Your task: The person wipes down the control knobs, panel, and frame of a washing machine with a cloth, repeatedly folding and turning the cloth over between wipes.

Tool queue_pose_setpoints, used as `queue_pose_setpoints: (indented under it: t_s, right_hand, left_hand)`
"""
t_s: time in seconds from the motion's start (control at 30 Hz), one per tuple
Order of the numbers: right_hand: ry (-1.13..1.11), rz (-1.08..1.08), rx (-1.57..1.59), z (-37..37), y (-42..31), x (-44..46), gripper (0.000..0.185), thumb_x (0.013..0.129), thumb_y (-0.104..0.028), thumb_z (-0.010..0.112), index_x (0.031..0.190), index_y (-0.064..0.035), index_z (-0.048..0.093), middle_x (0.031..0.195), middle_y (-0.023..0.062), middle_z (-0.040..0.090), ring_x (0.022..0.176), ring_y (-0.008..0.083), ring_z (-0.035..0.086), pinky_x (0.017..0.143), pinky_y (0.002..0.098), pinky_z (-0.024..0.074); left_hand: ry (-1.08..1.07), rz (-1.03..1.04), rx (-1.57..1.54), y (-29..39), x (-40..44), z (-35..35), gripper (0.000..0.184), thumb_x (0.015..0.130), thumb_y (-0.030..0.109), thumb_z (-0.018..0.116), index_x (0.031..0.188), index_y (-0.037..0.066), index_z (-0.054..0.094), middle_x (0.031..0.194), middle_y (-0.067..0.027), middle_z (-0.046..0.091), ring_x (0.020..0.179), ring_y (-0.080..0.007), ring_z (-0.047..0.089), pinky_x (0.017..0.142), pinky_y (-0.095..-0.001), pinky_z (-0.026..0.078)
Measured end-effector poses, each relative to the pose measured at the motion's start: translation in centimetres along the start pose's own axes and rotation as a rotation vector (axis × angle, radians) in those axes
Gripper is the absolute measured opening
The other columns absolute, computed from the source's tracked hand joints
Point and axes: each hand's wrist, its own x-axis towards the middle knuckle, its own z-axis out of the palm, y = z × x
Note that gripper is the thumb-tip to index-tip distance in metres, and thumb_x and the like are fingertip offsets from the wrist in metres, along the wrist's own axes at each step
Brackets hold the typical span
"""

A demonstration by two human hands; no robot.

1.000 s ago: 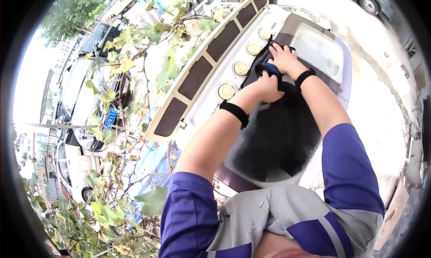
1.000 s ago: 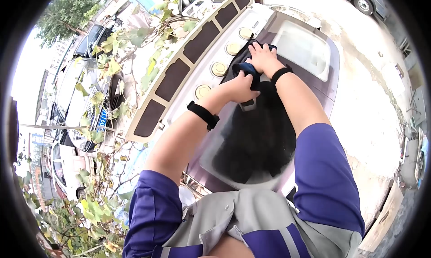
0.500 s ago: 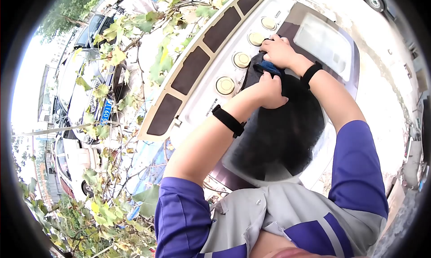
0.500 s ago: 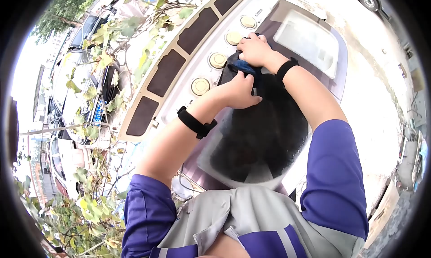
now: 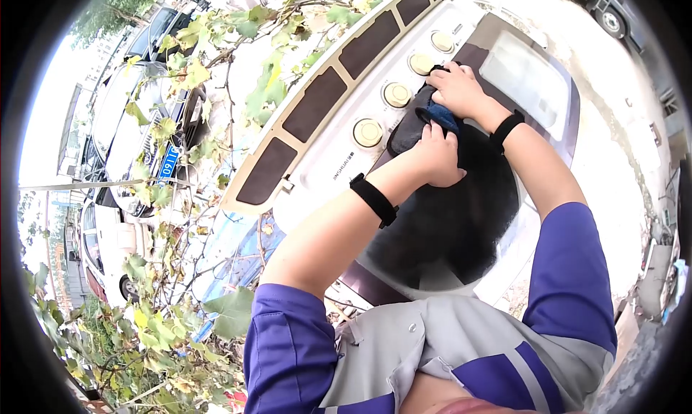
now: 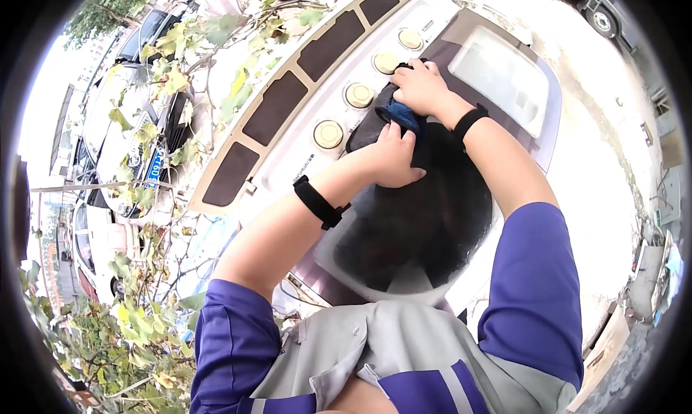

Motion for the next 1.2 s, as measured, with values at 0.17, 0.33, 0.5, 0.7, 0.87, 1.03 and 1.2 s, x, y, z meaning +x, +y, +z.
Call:
queue_pose_setpoints:
  t_s: [0.17, 0.33, 0.5, 0.7, 0.87, 1.03, 1.2]
  right_hand:
    - [-0.054, 0.192, -0.092, -0.9, 0.5, 2.1, 0.041, 0.085, -0.036, 0.049, 0.111, -0.0097, 0.066, 0.119, 0.0059, 0.064, 0.119, 0.0250, 0.050, 0.100, 0.0467, 0.0359]
    - [-0.092, -0.019, -0.026, -0.5, 0.4, 0.8, 0.042, 0.083, -0.033, 0.052, 0.113, -0.0075, 0.065, 0.122, 0.0074, 0.061, 0.120, 0.0289, 0.049, 0.099, 0.0485, 0.0397]
    - [-0.011, 0.083, -0.073, 0.0, 1.4, 0.9, 0.047, 0.084, -0.035, 0.051, 0.120, -0.0067, 0.062, 0.125, 0.0081, 0.060, 0.121, 0.0262, 0.049, 0.099, 0.0459, 0.0403]
    - [-0.095, 0.070, -0.047, -0.2, 0.3, 1.7, 0.038, 0.082, -0.029, 0.052, 0.106, -0.0047, 0.069, 0.115, 0.0096, 0.064, 0.118, 0.0315, 0.049, 0.097, 0.0477, 0.0417]
    - [0.143, -0.081, 0.033, 0.6, 0.1, -0.7, 0.041, 0.080, -0.030, 0.053, 0.114, -0.0065, 0.060, 0.116, 0.0066, 0.059, 0.116, 0.0287, 0.049, 0.101, 0.0438, 0.0405]
    - [-0.097, 0.303, -0.077, 0.5, 1.2, 3.2, 0.050, 0.087, -0.039, 0.048, 0.122, -0.0050, 0.061, 0.129, 0.0093, 0.056, 0.123, 0.0287, 0.046, 0.104, 0.0485, 0.0343]
    - [0.148, -0.213, 0.253, 0.9, 0.3, -0.4, 0.028, 0.076, -0.004, 0.054, 0.103, -0.0018, 0.063, 0.111, 0.0133, 0.063, 0.109, 0.0324, 0.054, 0.099, 0.0400, 0.0433]
  left_hand:
    - [0.147, 0.037, -0.011, -1.5, 2.7, -0.4, 0.080, 0.084, 0.042, 0.067, 0.135, -0.012, 0.036, 0.139, -0.0407, 0.030, 0.134, -0.0511, 0.031, 0.111, -0.0473, 0.032]
    - [-0.010, 0.059, -0.028, -0.1, 1.0, -0.9, 0.080, 0.086, 0.045, 0.063, 0.136, -0.012, 0.036, 0.136, -0.0399, 0.033, 0.132, -0.0509, 0.033, 0.110, -0.0480, 0.033]
    - [0.067, 0.113, 0.110, 1.2, 0.6, 0.4, 0.084, 0.086, 0.043, 0.065, 0.139, -0.013, 0.030, 0.138, -0.0433, 0.030, 0.137, -0.0534, 0.025, 0.114, -0.0490, 0.027]
    - [0.017, 0.108, 0.093, 1.2, 0.8, -0.6, 0.085, 0.088, 0.046, 0.061, 0.140, -0.012, 0.030, 0.140, -0.0417, 0.031, 0.136, -0.0553, 0.024, 0.115, -0.0502, 0.024]
    - [0.013, 0.141, 0.193, 2.2, -1.0, 1.6, 0.086, 0.089, 0.049, 0.060, 0.141, -0.012, 0.029, 0.143, -0.0414, 0.028, 0.137, -0.0549, 0.024, 0.115, -0.0500, 0.023]
    - [0.186, 0.011, 0.081, -1.6, 2.1, 0.0, 0.077, 0.090, 0.049, 0.057, 0.148, 0.005, 0.030, 0.153, -0.0267, 0.024, 0.144, -0.0416, 0.019, 0.116, -0.0500, 0.022]
    - [0.006, 0.083, 0.029, 1.6, -1.7, 1.4, 0.075, 0.093, 0.052, 0.052, 0.146, 0.003, 0.033, 0.151, -0.0265, 0.027, 0.144, -0.0430, 0.019, 0.113, -0.0568, 0.024]
